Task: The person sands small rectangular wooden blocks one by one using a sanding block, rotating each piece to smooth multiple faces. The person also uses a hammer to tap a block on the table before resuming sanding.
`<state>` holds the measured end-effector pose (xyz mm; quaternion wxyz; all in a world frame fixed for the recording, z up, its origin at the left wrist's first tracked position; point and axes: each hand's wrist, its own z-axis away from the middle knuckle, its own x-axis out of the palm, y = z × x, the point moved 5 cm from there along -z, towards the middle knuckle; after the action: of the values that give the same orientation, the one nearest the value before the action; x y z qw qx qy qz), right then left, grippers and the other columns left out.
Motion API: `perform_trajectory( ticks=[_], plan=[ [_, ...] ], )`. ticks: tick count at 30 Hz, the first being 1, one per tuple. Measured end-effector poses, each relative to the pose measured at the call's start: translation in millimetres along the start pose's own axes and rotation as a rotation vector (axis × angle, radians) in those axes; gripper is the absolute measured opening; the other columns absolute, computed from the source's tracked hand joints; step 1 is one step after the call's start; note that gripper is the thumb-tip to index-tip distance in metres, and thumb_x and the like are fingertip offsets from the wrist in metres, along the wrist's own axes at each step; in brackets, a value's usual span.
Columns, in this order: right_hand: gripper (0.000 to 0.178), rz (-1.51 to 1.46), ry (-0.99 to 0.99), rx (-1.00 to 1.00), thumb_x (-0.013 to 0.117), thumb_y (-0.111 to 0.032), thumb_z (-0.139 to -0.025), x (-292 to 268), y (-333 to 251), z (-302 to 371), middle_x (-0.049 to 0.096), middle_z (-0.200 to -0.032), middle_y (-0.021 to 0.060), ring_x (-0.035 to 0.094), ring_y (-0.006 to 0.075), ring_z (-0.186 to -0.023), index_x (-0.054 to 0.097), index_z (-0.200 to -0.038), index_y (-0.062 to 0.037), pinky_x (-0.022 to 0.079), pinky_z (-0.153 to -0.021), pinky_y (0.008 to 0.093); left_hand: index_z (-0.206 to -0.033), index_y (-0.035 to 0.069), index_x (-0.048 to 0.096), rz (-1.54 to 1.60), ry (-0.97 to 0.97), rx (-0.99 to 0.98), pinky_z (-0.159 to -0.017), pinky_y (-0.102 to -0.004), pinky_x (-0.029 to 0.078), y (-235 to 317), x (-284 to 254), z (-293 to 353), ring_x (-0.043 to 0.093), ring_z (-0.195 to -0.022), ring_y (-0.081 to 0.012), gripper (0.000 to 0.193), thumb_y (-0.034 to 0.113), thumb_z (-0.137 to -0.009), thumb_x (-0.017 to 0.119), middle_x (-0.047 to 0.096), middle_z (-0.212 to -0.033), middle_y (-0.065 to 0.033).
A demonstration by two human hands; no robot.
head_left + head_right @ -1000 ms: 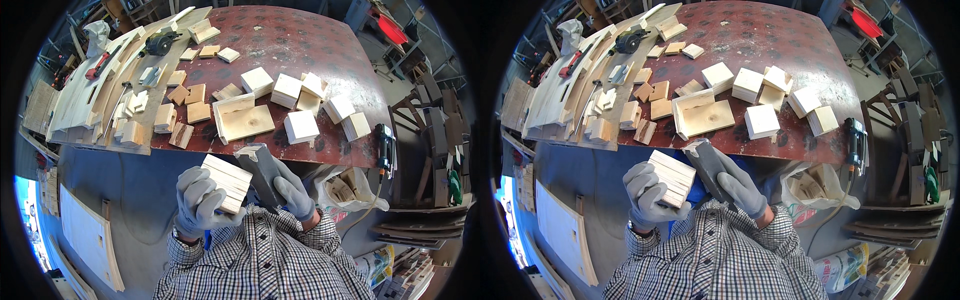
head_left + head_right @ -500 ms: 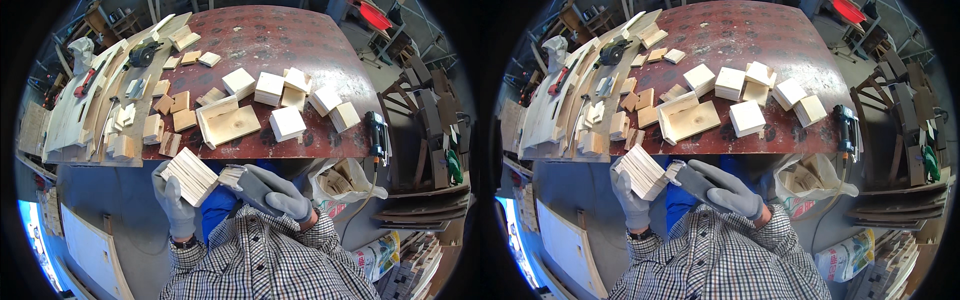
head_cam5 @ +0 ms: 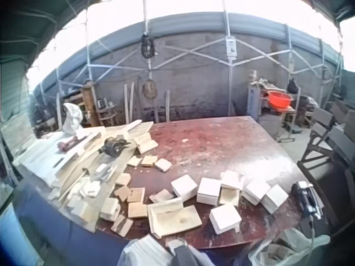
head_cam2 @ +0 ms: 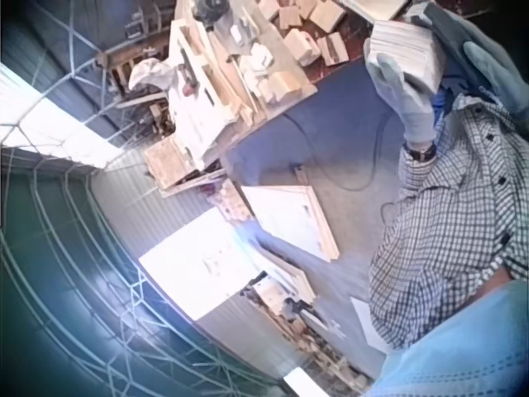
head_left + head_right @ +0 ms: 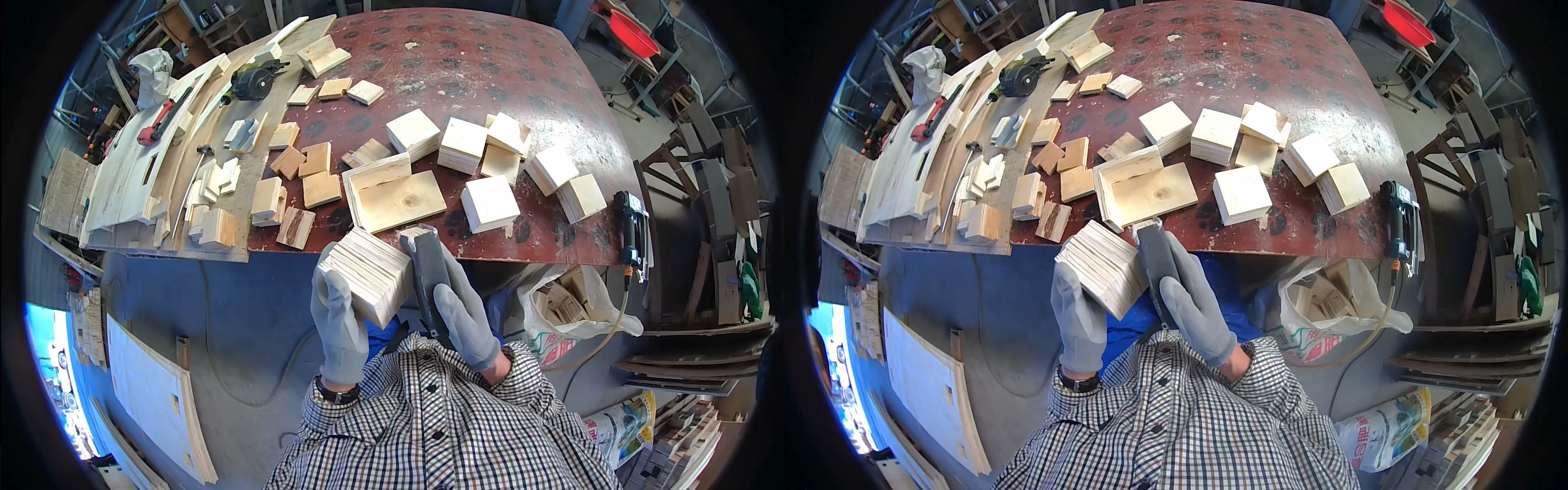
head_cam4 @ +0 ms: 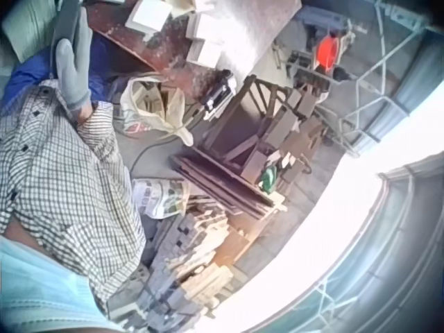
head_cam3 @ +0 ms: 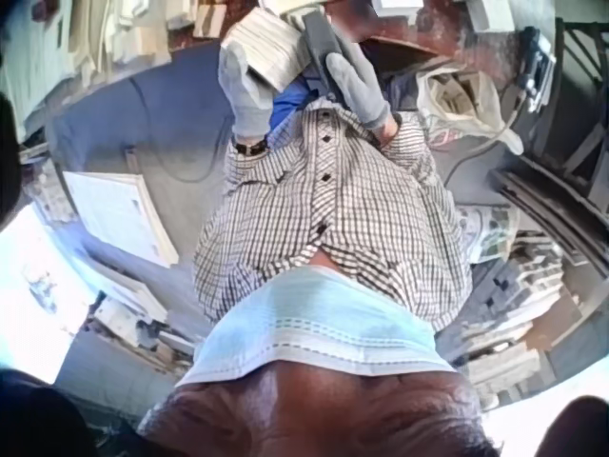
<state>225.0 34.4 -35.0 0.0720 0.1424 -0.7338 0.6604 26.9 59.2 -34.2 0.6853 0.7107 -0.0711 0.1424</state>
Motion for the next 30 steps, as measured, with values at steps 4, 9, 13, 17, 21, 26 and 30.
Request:
perform_trajectory(
  ticks=[4,9,13,17,21,26,30],
  plan=[
    [0.065,0.058,0.243,0.023,0.049,-0.024,-0.115,-16.1,10.4,-5.5,0.038,-0.170,0.0200,0.039,0.0267,-0.156,0.028,-0.169,0.0038,0.029,-0.129,0.0384,-0.155,-0.003,0.045,-0.318,-0.100,0.064,-0.118,-0.0402,0.041,3.5,15.8,8.5,0.052,-0.136,-0.0247,0.066,0.044,-0.112,0.060,0.054,-0.148,-0.0139],
    [0.067,0.019,0.243,-0.030,0.047,-0.028,-0.115,-32.4,-4.7,-12.2,0.042,-0.168,0.0188,0.042,0.0249,-0.153,0.027,-0.169,0.0046,0.030,-0.128,0.0372,-0.150,-0.002,0.050,-0.670,-0.213,0.437,-0.121,-0.0476,0.040,14.6,35.6,9.1,0.044,-0.145,-0.0346,0.082,0.045,-0.092,0.086,0.047,-0.153,-0.0214],
    [0.069,-0.201,0.193,0.073,0.047,-0.030,-0.114,-25.9,3.5,-4.3,0.043,-0.167,0.0188,0.043,0.0239,-0.152,0.026,-0.170,0.0056,0.031,-0.127,0.0366,-0.154,-0.001,0.035,-0.500,-0.286,0.432,-0.119,-0.0463,0.044,7.7,36.7,4.0,0.047,-0.145,-0.0320,0.104,0.048,-0.083,0.094,0.048,-0.149,-0.0212],
    [0.070,-0.113,0.219,0.033,0.048,-0.030,-0.114,-24.2,0.8,-0.8,0.042,-0.167,0.0210,0.042,0.0262,-0.153,0.026,-0.170,0.0059,0.031,-0.127,0.0377,-0.166,-0.002,0.022,-0.508,-0.366,0.482,-0.112,-0.0397,0.052,22.5,47.4,2.8,0.058,-0.136,-0.0282,0.112,0.041,-0.089,0.091,0.049,-0.154,-0.0205],
    [0.072,0.113,0.167,-0.111,0.052,-0.030,-0.111,-14.6,-23.4,12.7,0.043,-0.164,0.0229,0.044,0.0291,-0.151,0.028,-0.168,0.0067,0.030,-0.127,0.0401,-0.170,-0.004,0.017,-0.434,-0.261,0.187,-0.108,-0.0406,0.056,18.4,34.3,-5.7,0.063,-0.131,-0.0277,0.122,0.046,-0.087,0.092,0.056,-0.148,-0.0197],
    [0.070,0.171,0.116,-0.206,0.055,-0.025,-0.110,-17.7,-18.3,4.3,0.045,-0.160,0.0218,0.046,0.0298,-0.147,0.031,-0.167,0.0063,0.030,-0.126,0.0419,-0.165,-0.005,0.029,-0.285,-0.263,0.094,-0.111,-0.0403,0.055,16.5,31.1,-8.3,0.060,-0.136,-0.0268,0.117,0.053,-0.086,0.091,0.053,-0.152,-0.0187],
    [0.066,-0.152,0.162,0.152,0.053,-0.028,-0.115,-29.2,30.7,-18.6,0.049,-0.161,0.0178,0.050,0.0220,-0.145,0.032,-0.168,0.0039,0.037,-0.123,0.0335,-0.163,-0.007,0.030,-0.279,-0.419,0.196,-0.114,-0.0417,0.052,21.8,31.9,8.8,0.058,-0.139,-0.0279,0.120,0.060,-0.085,0.089,0.050,-0.154,-0.0199]
  ],
)
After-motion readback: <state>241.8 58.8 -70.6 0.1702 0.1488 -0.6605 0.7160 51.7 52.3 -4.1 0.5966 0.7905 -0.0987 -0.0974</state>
